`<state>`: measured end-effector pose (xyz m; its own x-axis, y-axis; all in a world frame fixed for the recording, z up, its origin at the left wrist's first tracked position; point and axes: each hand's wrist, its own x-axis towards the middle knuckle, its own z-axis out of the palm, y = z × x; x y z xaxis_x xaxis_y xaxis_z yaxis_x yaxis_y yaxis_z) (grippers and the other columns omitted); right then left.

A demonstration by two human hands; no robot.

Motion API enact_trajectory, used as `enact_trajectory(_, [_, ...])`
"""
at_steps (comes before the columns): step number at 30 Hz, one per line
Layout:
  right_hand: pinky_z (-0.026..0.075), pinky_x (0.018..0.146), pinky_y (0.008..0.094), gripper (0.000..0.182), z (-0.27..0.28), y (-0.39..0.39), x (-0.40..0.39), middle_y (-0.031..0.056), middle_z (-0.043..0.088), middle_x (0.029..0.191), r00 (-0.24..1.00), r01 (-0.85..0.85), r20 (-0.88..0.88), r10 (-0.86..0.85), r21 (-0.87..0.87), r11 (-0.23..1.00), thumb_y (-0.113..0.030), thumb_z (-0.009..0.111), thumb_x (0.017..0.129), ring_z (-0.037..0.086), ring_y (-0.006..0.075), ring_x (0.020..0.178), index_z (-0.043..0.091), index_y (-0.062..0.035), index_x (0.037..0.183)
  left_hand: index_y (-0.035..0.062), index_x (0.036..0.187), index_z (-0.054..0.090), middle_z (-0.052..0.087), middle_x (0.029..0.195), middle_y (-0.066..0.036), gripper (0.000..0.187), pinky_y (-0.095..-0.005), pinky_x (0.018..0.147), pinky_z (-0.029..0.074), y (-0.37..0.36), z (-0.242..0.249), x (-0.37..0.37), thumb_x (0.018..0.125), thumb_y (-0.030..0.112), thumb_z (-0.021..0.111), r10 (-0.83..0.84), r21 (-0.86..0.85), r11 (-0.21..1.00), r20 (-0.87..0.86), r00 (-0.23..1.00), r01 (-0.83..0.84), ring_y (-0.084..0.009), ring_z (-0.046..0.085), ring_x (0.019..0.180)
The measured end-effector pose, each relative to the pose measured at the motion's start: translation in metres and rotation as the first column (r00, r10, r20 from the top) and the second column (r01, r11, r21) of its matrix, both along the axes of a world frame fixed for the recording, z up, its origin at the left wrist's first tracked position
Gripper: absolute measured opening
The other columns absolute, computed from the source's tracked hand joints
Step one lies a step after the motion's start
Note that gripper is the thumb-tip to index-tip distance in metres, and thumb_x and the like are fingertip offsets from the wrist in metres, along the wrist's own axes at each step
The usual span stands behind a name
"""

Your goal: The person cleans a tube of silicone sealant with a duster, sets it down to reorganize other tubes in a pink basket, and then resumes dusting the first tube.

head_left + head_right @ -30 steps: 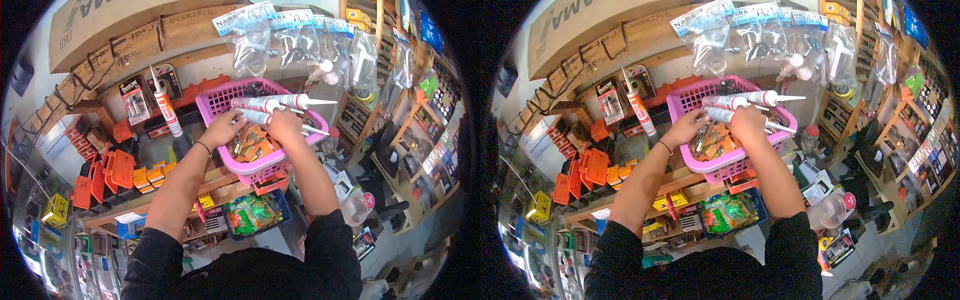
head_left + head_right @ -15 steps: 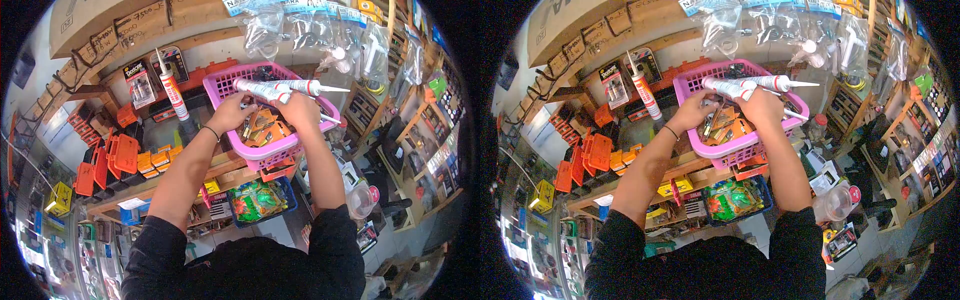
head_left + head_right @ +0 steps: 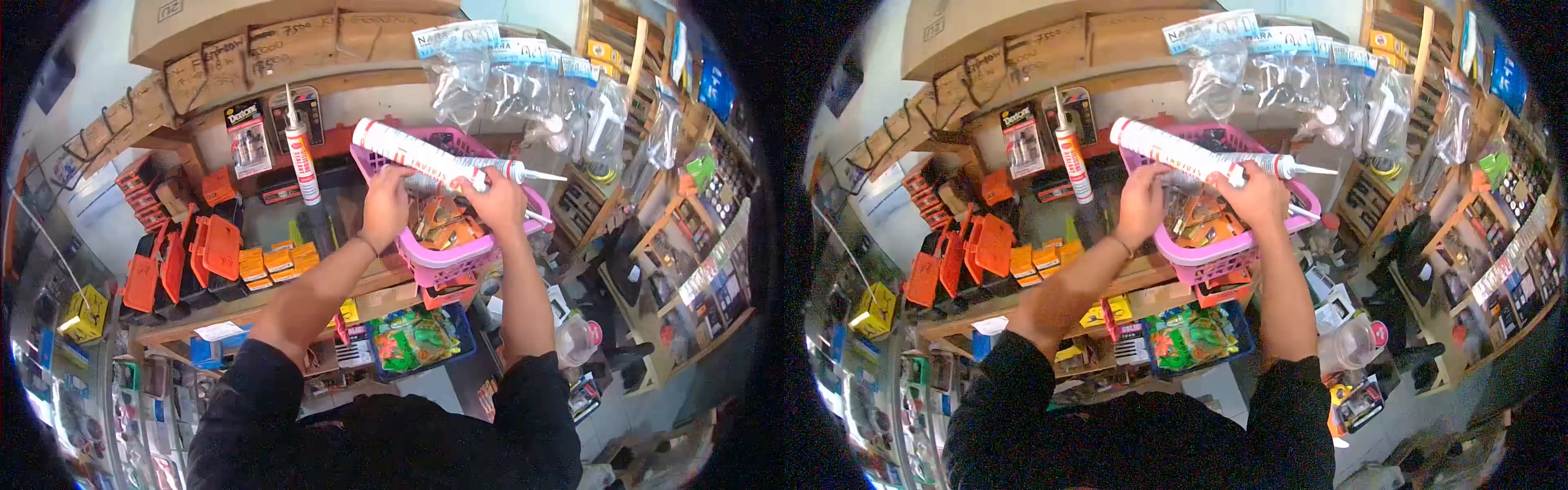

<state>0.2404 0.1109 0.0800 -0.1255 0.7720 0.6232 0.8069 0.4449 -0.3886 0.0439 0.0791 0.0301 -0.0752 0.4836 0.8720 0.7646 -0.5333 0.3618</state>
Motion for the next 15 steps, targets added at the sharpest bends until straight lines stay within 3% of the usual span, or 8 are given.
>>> enact_trajectory(1, [0.045,0.06,0.0397,0.05,-0.003,0.0,-0.001,0.0134,0.06,0.067,0.997,-0.059,-0.045,0.063,0.074,0.996,-0.054,0.058,0.063,0.059,0.0312,0.066,0.06,-0.0107,0.088,0.0021,0.092,0.053,0.053,0.089,-0.014,0.021,-0.0343,0.075,0.04,-0.029,-0.004,0.006,0.071,-0.002,0.05,-0.024,-0.001,1.0,0.188,0.982,0.024,-0.0298,0.05,0.086])
enact_trajectory(5, [0.042,0.048,0.0365,0.038,-0.016,0.01,0.002,0.0102,0.056,0.058,0.982,-0.07,-0.144,0.125,0.334,0.94,-0.042,0.063,0.064,0.056,0.029,0.053,0.059,-0.0108,0.085,0.001,0.089,0.054,0.053,0.087,-0.014,0.018,-0.033,0.073,0.041,-0.087,-0.007,-0.002,0.071,-0.004,0.051,-0.049,0.157,0.987,0.143,0.989,0.026,-0.0287,0.051,0.083])
enact_trajectory(7, [0.042,0.048,0.0359,0.037,-0.016,0.01,0.005,0.0104,0.055,0.058,0.974,-0.076,-0.173,0.15,0.374,0.924,-0.04,0.064,0.063,0.056,0.0286,0.053,0.058,-0.011,0.085,0.0001,0.089,0.054,0.053,0.087,-0.014,0.018,-0.0323,0.072,0.042,-0.119,-0.019,-0.01,0.071,-0.003,0.052,-0.025,0.182,0.983,0.116,0.993,0.004,-0.0275,0.052,0.081])
enact_trajectory(9, [0.041,0.048,0.0347,0.032,-0.023,0.017,0.008,0.0108,0.054,0.057,0.938,-0.118,-0.219,0.267,0.523,0.844,-0.035,0.065,0.064,0.055,0.0288,0.053,0.058,-0.0123,0.085,-0.0001,0.088,0.055,0.055,0.085,-0.014,0.018,-0.0317,0.07,0.043,-0.16,-0.046,-0.013,0.071,-0.004,0.052,-0.06,0.105,0.994,0.199,0.978,0.04,-0.0271,0.053,0.078])
enact_trajectory(10, [0.043,0.052,0.0361,0.035,-0.024,0.018,0.009,0.0131,0.056,0.064,0.921,-0.159,-0.204,0.331,0.579,0.799,-0.039,0.06,0.067,0.056,0.0306,0.058,0.058,-0.0093,0.086,-0.0004,0.085,0.055,0.056,0.08,-0.014,0.016,-0.0319,0.068,0.043,-0.185,-0.067,-0.015,0.07,-0.004,0.052,-0.007,-0.043,0.999,0.236,0.972,0.017,-0.0282,0.054,0.074])
enact_trajectory(13, [0.045,0.06,0.0374,0.048,-0.024,0.016,0.012,0.0181,0.058,0.074,0.891,-0.25,-0.099,0.444,0.71,0.659,-0.044,0.049,0.073,0.057,0.0338,0.067,0.056,0.001,0.088,0.0011,0.082,0.057,0.056,0.076,-0.015,0.014,-0.0328,0.063,0.044,-0.252,-0.132,-0.033,0.07,-0.003,0.053,0.027,-0.223,0.974,0.226,0.974,0.025,-0.0293,0.056,0.071])
enact_trajectory(14, [0.046,0.064,0.0374,0.05,-0.027,0.014,0.015,0.0197,0.058,0.077,0.891,-0.279,-0.042,0.452,0.733,0.62,-0.041,0.044,0.075,0.059,0.0348,0.071,0.056,0.0047,0.089,0.0014,0.083,0.057,0.057,0.074,-0.015,0.012,-0.0325,0.062,0.044,-0.284,-0.158,-0.039,0.071,-0.001,0.054,0.149,-0.42,0.907,0.267,0.952,-0.025,-0.0284,0.057,0.07])
enact_trajectory(15, [0.046,0.063,0.0382,0.061,-0.028,0.011,0.015,0.0201,0.058,0.075,0.902,-0.268,-0.018,0.432,0.76,0.592,-0.051,0.038,0.075,0.059,0.0349,0.07,0.056,0.0065,0.087,0.0007,0.084,0.057,0.057,0.073,-0.014,0.012,-0.0307,0.06,0.045,-0.308,-0.194,-0.041,0.073,0.003,0.056,0.269,-0.556,0.828,0.502,0.822,0.068,-0.0254,0.058,0.068])
